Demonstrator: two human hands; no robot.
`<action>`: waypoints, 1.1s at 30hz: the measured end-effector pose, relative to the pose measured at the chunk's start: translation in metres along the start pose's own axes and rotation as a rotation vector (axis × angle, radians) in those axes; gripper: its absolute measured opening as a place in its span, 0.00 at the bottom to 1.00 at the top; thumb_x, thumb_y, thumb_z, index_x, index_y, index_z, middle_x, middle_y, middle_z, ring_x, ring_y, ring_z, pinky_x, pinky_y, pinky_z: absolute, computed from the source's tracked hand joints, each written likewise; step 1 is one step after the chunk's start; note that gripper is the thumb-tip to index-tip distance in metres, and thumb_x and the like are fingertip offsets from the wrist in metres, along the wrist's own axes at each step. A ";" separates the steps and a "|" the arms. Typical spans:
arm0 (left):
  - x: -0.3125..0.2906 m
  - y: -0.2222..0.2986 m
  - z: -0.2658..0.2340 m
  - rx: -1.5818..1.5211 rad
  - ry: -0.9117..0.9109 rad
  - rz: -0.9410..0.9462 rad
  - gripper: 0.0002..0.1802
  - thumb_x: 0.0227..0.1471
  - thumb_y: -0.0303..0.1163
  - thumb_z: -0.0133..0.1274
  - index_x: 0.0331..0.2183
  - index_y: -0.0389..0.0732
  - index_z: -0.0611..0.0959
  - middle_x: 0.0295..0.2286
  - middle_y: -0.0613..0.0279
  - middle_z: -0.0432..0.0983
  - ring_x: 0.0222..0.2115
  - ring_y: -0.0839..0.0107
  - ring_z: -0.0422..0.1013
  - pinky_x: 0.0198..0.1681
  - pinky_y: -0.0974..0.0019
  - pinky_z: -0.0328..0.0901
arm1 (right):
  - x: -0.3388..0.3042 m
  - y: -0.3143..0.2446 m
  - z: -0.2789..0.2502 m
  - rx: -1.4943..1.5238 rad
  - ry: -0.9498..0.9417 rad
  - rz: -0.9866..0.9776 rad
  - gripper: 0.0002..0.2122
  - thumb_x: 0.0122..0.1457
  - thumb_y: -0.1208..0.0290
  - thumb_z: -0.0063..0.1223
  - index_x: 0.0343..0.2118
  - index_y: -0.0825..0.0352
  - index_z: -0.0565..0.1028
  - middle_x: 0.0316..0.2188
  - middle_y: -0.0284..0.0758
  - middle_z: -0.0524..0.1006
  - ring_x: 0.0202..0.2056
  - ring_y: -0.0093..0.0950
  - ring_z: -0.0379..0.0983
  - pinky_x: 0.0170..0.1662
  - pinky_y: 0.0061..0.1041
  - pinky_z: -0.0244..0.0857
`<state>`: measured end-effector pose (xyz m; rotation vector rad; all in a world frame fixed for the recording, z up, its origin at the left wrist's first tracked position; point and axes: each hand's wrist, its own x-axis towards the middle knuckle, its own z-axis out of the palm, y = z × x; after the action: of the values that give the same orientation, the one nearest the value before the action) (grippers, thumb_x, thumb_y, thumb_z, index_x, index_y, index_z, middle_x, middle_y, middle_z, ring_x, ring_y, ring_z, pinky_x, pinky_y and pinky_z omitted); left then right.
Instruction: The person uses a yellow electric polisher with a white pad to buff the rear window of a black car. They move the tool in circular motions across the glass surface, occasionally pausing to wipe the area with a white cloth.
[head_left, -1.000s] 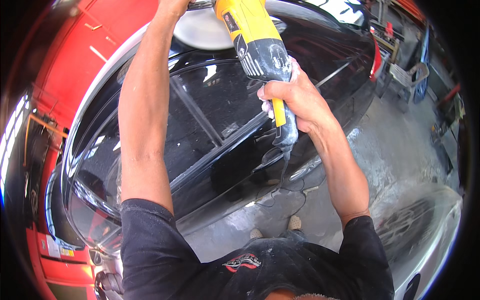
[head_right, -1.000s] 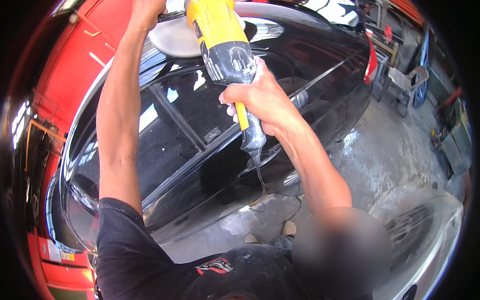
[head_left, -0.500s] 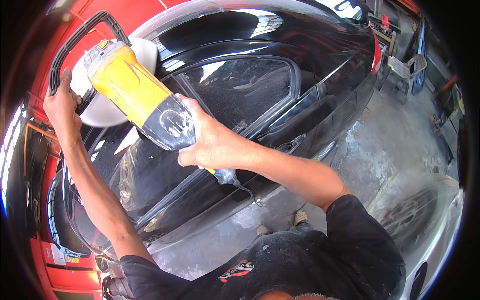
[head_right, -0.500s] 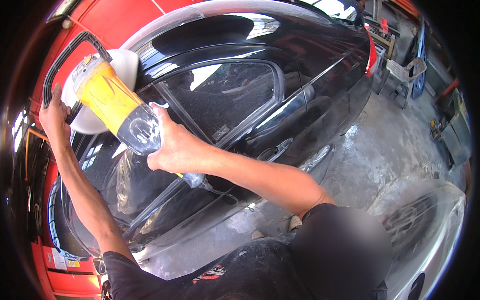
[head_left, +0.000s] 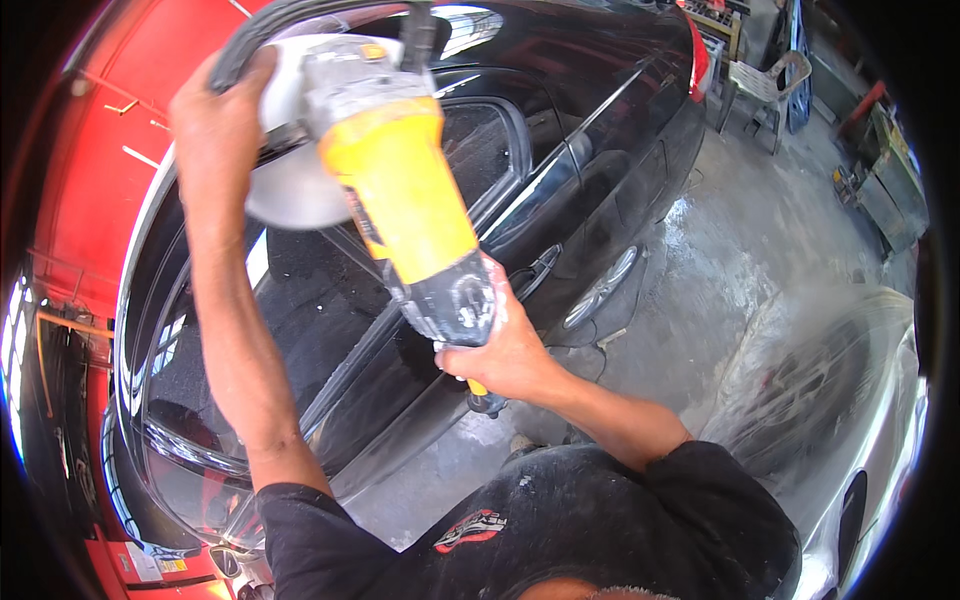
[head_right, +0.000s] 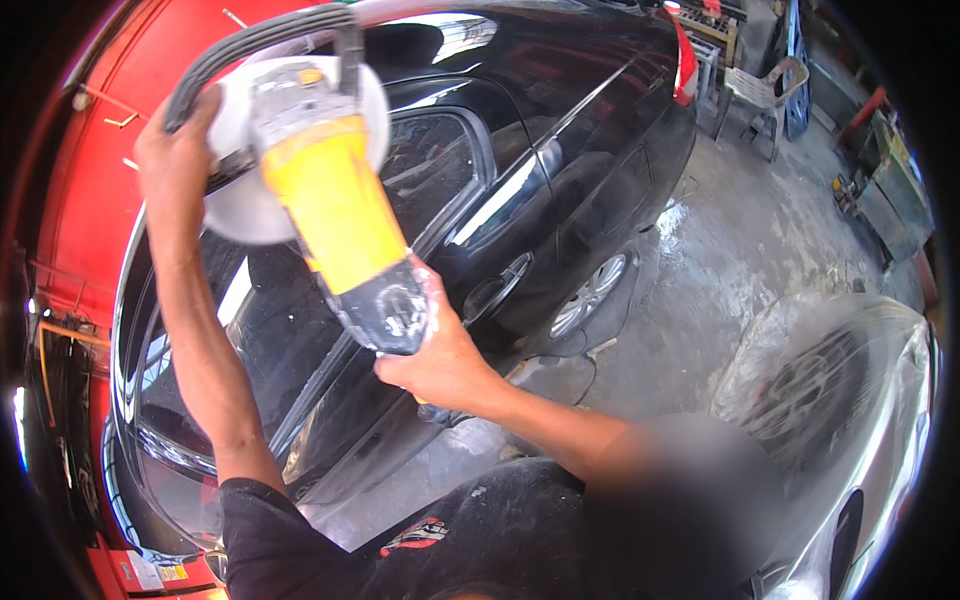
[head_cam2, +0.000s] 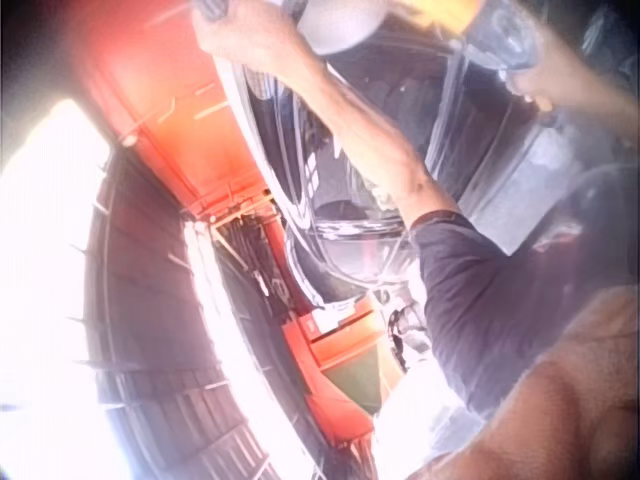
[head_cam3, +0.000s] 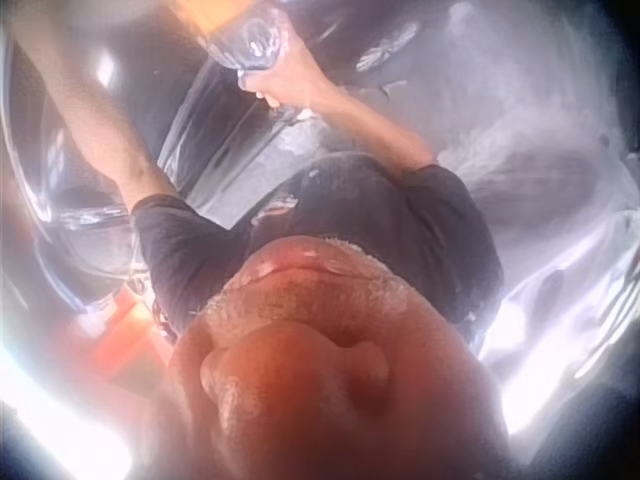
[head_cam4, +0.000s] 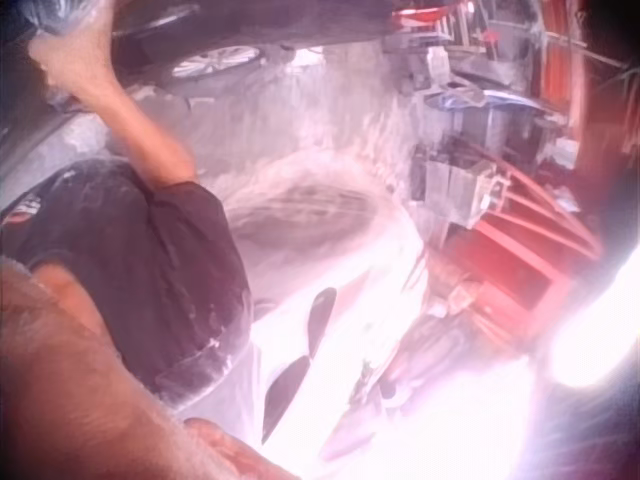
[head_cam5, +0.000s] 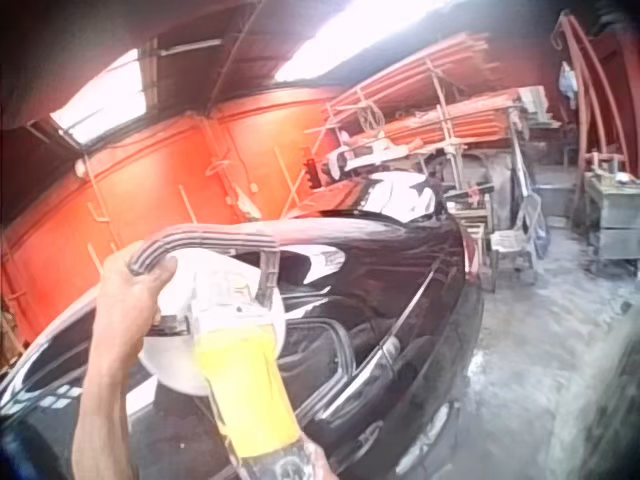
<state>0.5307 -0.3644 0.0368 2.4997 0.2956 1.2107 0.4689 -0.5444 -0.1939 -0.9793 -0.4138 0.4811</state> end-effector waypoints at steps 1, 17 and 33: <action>0.001 -0.002 0.016 0.002 -0.023 0.076 0.17 0.55 0.40 0.62 0.41 0.38 0.87 0.25 0.60 0.82 0.25 0.72 0.73 0.33 0.65 0.67 | -0.004 0.004 -0.009 0.024 0.024 0.025 0.44 0.42 0.83 0.64 0.64 0.67 0.53 0.47 0.34 0.71 0.48 0.23 0.70 0.51 0.26 0.68; -0.028 -0.028 -0.041 0.103 0.064 -0.013 0.16 0.51 0.36 0.62 0.39 0.36 0.86 0.24 0.41 0.78 0.24 0.53 0.78 0.31 0.56 0.70 | -0.018 0.004 0.017 -0.129 -0.071 0.180 0.38 0.43 0.83 0.65 0.59 0.67 0.57 0.41 0.35 0.74 0.40 0.25 0.75 0.42 0.27 0.71; -0.120 -0.179 -0.317 -0.142 0.613 -0.223 0.12 0.55 0.31 0.65 0.38 0.35 0.84 0.14 0.77 0.60 0.13 0.87 0.51 0.18 0.74 0.47 | -0.018 0.057 0.212 -0.219 -0.678 -0.006 0.51 0.48 0.81 0.61 0.71 0.67 0.37 0.55 0.52 0.70 0.57 0.41 0.70 0.62 0.35 0.59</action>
<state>0.2007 -0.1712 0.0628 1.8629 0.5952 1.7967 0.3292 -0.3826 -0.1401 -1.0079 -1.0955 0.7730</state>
